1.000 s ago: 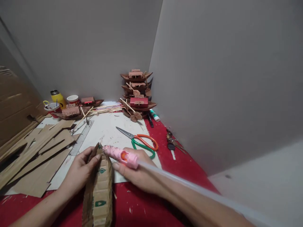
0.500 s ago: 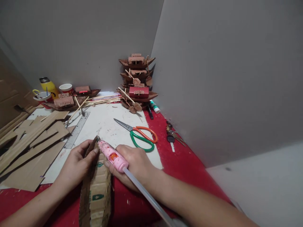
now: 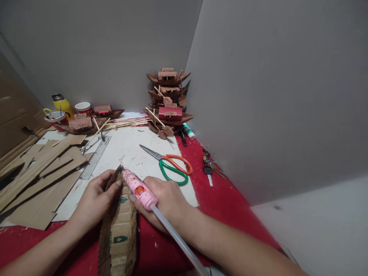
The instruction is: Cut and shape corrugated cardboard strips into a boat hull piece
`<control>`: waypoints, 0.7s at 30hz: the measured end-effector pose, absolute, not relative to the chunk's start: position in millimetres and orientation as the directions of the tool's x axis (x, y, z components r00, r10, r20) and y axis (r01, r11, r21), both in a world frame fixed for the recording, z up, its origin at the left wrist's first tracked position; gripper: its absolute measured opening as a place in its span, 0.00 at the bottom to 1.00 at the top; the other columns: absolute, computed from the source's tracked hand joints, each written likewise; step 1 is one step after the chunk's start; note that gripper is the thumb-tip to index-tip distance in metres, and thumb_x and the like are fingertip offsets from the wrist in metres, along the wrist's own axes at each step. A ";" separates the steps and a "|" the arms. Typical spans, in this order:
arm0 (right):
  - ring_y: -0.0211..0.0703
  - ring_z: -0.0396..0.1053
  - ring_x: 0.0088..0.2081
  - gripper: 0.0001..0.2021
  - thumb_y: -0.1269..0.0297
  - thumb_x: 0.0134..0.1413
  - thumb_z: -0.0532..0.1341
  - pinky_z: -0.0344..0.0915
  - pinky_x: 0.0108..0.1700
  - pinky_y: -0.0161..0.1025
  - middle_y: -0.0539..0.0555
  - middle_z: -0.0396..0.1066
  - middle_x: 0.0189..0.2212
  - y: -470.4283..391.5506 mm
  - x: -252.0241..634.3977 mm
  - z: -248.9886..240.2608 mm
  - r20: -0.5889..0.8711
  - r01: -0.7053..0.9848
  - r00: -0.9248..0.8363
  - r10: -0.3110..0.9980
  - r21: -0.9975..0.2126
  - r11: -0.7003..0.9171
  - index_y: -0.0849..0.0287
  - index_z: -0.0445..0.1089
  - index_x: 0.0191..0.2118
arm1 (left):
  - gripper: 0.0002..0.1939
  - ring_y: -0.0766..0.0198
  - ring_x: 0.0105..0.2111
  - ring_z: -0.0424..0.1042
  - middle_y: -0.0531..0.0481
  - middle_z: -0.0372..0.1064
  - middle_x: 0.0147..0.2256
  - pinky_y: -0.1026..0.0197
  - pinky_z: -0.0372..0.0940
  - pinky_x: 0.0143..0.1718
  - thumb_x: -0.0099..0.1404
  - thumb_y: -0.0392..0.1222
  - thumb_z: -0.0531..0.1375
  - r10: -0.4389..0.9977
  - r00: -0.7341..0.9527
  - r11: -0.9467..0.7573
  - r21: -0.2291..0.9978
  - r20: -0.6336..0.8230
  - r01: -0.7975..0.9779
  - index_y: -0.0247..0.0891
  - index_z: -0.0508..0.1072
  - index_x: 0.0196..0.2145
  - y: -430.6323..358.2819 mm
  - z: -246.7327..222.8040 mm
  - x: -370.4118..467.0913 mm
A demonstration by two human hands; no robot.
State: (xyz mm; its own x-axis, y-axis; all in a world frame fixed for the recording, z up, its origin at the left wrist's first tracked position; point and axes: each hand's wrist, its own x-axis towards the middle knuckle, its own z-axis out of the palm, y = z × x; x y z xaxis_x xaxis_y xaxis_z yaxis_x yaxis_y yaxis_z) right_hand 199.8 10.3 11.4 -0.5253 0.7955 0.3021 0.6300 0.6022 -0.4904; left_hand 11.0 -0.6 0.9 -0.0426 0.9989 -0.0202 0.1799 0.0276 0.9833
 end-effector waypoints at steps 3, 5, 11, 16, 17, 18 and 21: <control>0.34 0.57 0.20 0.16 0.52 0.58 0.53 0.52 0.24 0.33 0.48 0.61 0.20 9.4 200.2 11.6 0.311 0.633 -0.521 0.795 -0.484 0.605 0.57 0.57 0.26 | 0.09 0.63 0.29 0.64 0.54 0.68 0.27 0.64 0.60 0.33 0.60 0.40 0.56 0.999 -0.053 0.018 0.979 -0.007 0.203 0.38 0.72 0.38 -0.7 0.4 11.1; 0.34 0.57 0.19 0.16 0.52 0.59 0.53 0.51 0.24 0.33 0.48 0.61 0.19 8.7 200.4 11.9 0.311 0.638 -0.525 0.792 -0.472 0.608 0.57 0.58 0.26 | 0.09 0.63 0.29 0.65 0.54 0.68 0.27 0.64 0.60 0.33 0.60 0.40 0.56 0.998 -0.057 0.016 0.978 -0.004 0.207 0.38 0.72 0.37 -1.0 0.9 11.3; 0.34 0.59 0.19 0.16 0.51 0.58 0.53 0.51 0.24 0.33 0.49 0.63 0.20 5.2 201.8 10.7 0.279 0.661 -0.527 0.803 -0.460 0.593 0.58 0.60 0.27 | 0.09 0.62 0.29 0.66 0.53 0.70 0.28 0.63 0.61 0.33 0.59 0.41 0.57 0.997 -0.073 0.022 0.981 -0.007 0.195 0.38 0.74 0.36 -1.4 4.0 12.0; 0.35 0.59 0.20 0.17 0.50 0.58 0.53 0.50 0.24 0.34 0.49 0.63 0.20 3.1 204.3 8.4 0.234 0.685 -0.536 0.811 -0.441 0.580 0.58 0.61 0.27 | 0.10 0.60 0.33 0.68 0.52 0.72 0.31 0.63 0.61 0.36 0.60 0.39 0.56 0.997 -0.079 -0.005 0.976 0.023 0.219 0.37 0.73 0.39 -0.8 3.7 10.6; 0.35 0.59 0.20 0.16 0.50 0.58 0.53 0.50 0.24 0.34 0.48 0.63 0.20 2.8 204.5 8.0 0.222 0.690 -0.538 0.813 -0.438 0.576 0.57 0.61 0.27 | 0.10 0.60 0.34 0.69 0.51 0.73 0.32 0.62 0.62 0.37 0.60 0.39 0.56 0.996 -0.081 -0.012 0.974 0.031 0.227 0.37 0.73 0.39 -0.8 3.6 10.1; 0.35 0.59 0.20 0.16 0.50 0.58 0.52 0.50 0.24 0.34 0.49 0.63 0.20 2.5 204.5 7.6 0.213 0.693 -0.543 0.812 -0.433 0.577 0.57 0.61 0.28 | 0.10 0.60 0.35 0.69 0.51 0.73 0.33 0.62 0.62 0.38 0.60 0.39 0.56 0.996 -0.085 -0.017 0.972 0.038 0.235 0.37 0.73 0.40 -0.9 3.6 9.7; 0.36 0.61 0.21 0.16 0.51 0.59 0.53 0.51 0.24 0.34 0.49 0.65 0.22 0.3 204.0 6.1 0.188 0.684 -0.572 0.799 -0.429 0.590 0.58 0.62 0.28 | 0.11 0.60 0.35 0.70 0.50 0.74 0.35 0.62 0.62 0.38 0.61 0.39 0.56 0.994 -0.099 -0.025 0.967 0.052 0.254 0.37 0.73 0.40 -1.7 3.9 8.2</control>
